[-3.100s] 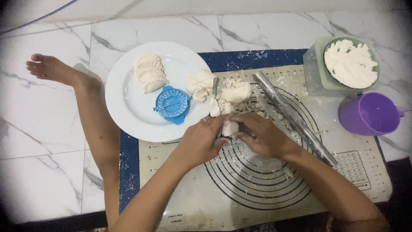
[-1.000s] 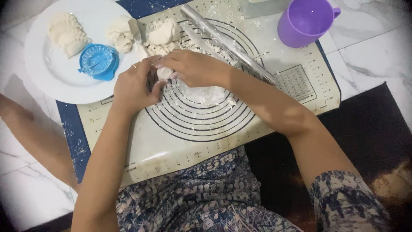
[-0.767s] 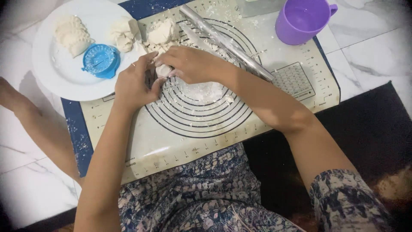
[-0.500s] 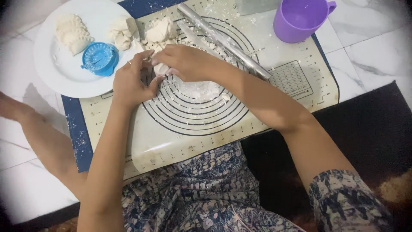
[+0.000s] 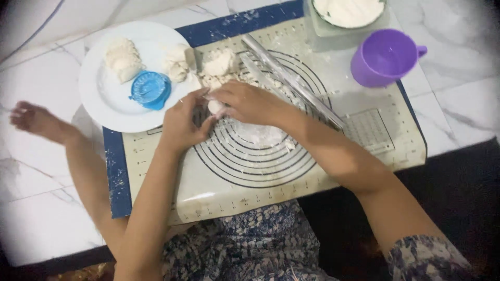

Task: Preparing and shaping pastries using a rolling pin and a manual mold on a floor mat.

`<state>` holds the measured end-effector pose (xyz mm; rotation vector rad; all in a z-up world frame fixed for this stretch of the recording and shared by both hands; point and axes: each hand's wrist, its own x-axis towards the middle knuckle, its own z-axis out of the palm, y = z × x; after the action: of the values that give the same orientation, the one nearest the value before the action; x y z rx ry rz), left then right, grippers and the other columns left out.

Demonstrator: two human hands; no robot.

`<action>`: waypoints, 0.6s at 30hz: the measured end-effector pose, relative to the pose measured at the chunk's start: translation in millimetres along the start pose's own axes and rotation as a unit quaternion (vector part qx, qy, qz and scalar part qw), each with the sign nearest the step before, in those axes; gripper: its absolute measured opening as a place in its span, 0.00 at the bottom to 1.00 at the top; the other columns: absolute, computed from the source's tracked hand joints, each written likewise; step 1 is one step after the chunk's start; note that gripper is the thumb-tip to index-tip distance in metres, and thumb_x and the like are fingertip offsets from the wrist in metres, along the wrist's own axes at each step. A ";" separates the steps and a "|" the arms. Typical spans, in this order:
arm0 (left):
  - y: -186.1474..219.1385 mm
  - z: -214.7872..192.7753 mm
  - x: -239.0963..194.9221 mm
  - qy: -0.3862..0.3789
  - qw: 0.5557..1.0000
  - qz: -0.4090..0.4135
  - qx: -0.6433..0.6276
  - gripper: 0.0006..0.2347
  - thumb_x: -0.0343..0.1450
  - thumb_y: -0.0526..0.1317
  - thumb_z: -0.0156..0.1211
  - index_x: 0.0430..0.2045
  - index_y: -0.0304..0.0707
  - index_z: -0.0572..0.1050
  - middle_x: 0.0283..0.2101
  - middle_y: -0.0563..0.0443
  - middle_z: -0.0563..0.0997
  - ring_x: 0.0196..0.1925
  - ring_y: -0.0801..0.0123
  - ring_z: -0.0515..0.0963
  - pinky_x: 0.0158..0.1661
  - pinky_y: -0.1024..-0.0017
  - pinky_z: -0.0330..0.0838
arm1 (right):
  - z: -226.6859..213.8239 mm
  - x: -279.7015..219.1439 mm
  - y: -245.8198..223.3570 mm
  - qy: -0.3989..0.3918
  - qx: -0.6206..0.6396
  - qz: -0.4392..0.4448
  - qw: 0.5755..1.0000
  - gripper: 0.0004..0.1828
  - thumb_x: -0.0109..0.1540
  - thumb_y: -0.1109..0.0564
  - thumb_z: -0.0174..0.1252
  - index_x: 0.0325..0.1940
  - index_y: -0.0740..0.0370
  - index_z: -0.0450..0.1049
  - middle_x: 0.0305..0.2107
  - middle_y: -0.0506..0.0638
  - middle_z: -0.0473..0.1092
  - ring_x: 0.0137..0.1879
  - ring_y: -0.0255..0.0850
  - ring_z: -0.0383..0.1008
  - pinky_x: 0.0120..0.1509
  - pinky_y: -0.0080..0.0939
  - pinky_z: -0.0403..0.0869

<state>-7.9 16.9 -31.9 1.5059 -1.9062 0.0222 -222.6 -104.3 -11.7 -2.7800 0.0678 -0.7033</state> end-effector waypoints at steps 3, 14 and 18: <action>0.9 -1.3 2.0 -0.002 1.000 -0.008 0.006 0.26 0.62 0.51 0.66 0.53 0.42 0.71 0.38 0.50 0.84 0.41 0.51 0.83 0.46 0.54 0.76 | -13.3 3.3 -10.4 -0.015 0.063 0.026 0.998 0.23 0.69 0.51 0.57 0.59 0.73 0.70 0.50 0.69 0.71 0.58 0.59 0.74 0.64 0.53 0.72; 9.6 -5.1 7.1 -0.032 0.998 -0.051 -0.001 0.28 0.56 0.53 0.69 0.50 0.46 0.72 0.36 0.53 0.85 0.39 0.54 0.84 0.44 0.56 0.78 | -6.0 -1.8 -3.1 -0.036 0.153 0.114 0.981 0.24 0.68 0.51 0.57 0.65 0.65 0.69 0.55 0.63 0.72 0.63 0.56 0.73 0.67 0.53 0.73; 10.7 -6.2 10.8 -0.039 0.997 -0.063 0.005 0.27 0.58 0.51 0.68 0.51 0.46 0.71 0.35 0.52 0.85 0.37 0.54 0.84 0.42 0.56 0.78 | -3.9 2.4 -0.9 -0.001 0.170 0.097 0.981 0.16 0.67 0.54 0.59 0.54 0.68 0.73 0.46 0.64 0.75 0.53 0.59 0.79 0.58 0.55 0.78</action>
<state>-14.8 13.9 -17.3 1.6521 -1.8709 -0.0866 -222.4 -104.6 -7.1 -2.4077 0.1970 -0.5990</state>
